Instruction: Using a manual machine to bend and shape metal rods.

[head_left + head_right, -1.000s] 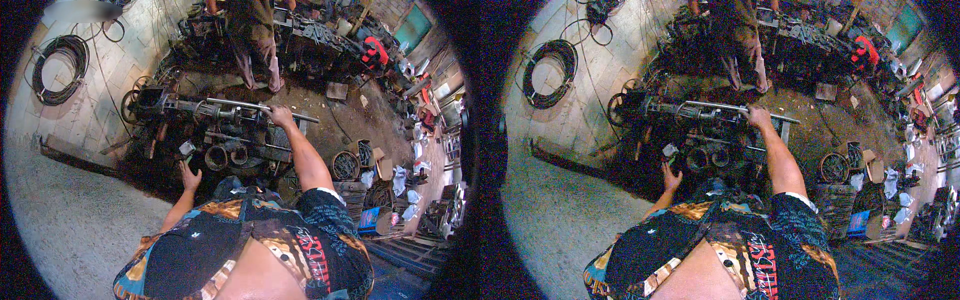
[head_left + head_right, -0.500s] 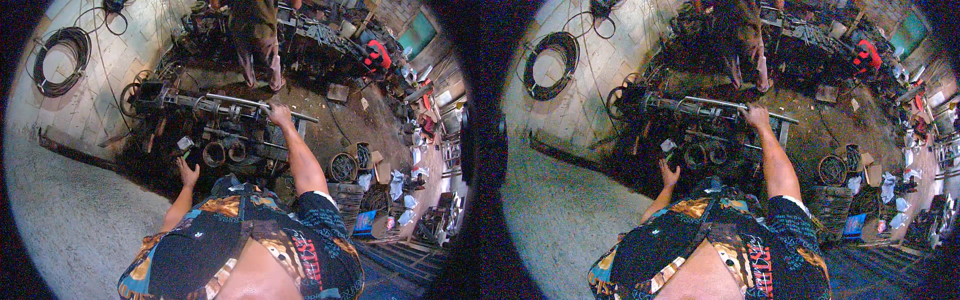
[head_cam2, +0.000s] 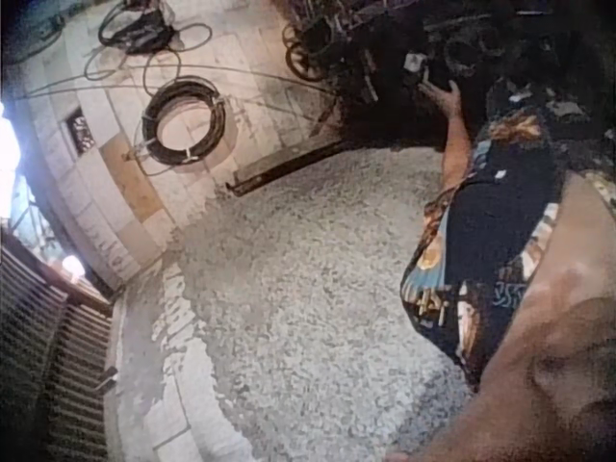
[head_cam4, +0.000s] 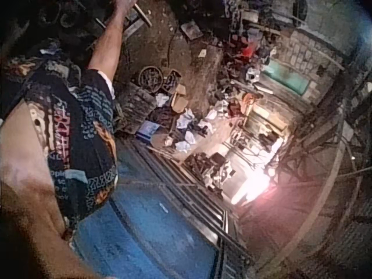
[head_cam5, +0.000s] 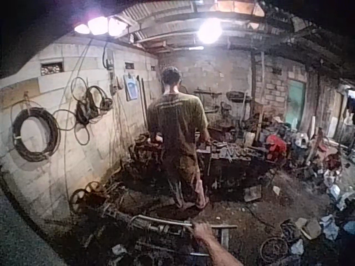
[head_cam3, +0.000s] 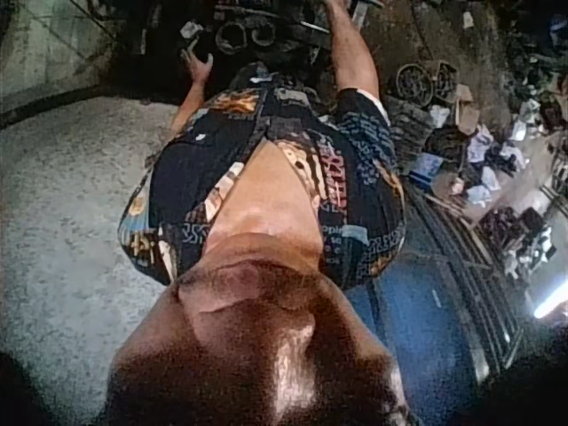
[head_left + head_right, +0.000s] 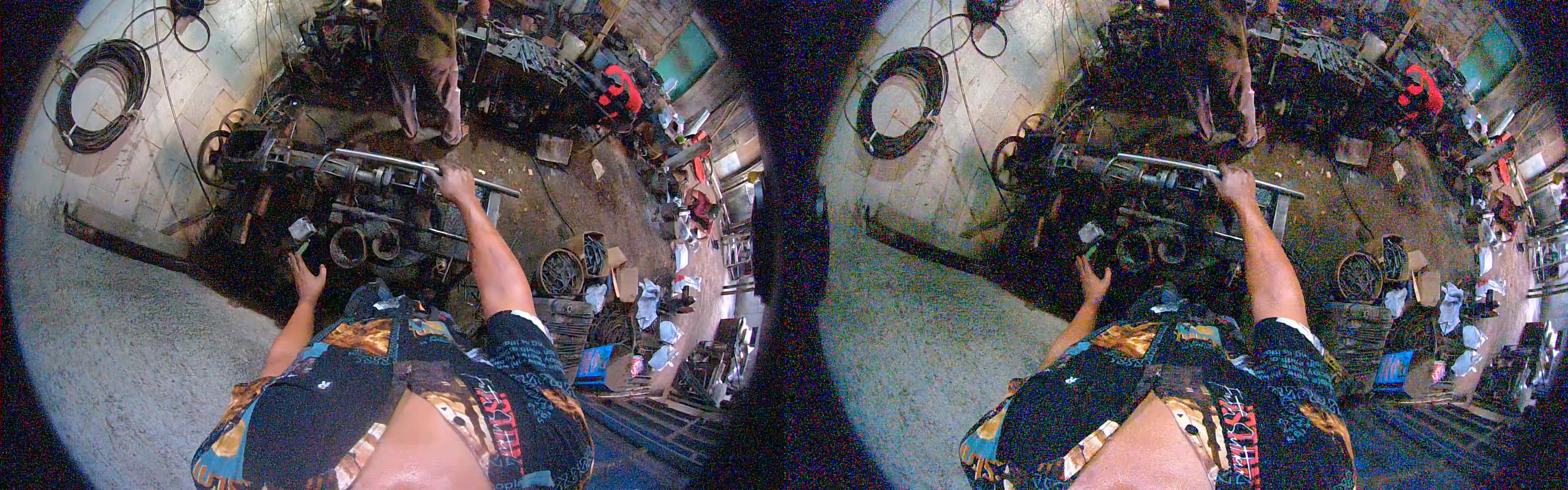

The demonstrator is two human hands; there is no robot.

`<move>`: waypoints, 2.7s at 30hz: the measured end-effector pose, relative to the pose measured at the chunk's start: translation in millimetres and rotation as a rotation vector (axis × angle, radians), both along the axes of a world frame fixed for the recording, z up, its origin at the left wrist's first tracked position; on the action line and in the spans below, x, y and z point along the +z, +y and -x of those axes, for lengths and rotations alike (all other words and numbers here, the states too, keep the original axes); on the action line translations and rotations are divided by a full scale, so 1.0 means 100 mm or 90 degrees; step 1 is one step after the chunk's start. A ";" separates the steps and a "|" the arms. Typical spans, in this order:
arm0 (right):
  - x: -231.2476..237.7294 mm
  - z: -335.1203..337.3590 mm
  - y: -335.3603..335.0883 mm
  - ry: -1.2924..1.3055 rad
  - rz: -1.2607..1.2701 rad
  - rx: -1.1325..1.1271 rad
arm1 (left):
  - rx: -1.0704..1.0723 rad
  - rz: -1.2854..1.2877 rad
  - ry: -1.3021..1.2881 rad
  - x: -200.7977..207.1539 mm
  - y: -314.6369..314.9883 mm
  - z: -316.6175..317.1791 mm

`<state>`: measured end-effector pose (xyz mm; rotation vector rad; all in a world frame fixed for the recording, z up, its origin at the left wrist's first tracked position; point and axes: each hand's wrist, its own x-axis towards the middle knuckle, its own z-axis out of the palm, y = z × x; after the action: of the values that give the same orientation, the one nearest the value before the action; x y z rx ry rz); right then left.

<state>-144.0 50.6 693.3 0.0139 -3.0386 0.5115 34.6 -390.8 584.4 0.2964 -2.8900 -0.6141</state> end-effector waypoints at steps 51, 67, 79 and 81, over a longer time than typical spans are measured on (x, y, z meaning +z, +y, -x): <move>0.01 -0.04 -0.05 0.068 0.021 -0.004 | -0.014 -0.009 0.050 -0.05 0.02 -0.06; 0.00 -0.02 -0.09 0.101 0.009 -0.012 | -0.009 -0.012 0.032 -0.11 -0.02 -0.04; -0.09 0.02 -0.04 0.124 0.005 -0.001 | -0.016 -0.032 0.034 -0.10 -0.04 -0.06; -0.10 0.02 -0.04 0.112 -0.006 0.003 | -0.020 -0.025 0.037 -0.07 -0.03 -0.06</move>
<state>-145.9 46.5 683.8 0.0631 -2.8696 0.4696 41.0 -393.8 577.8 0.2346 -2.8354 -0.6746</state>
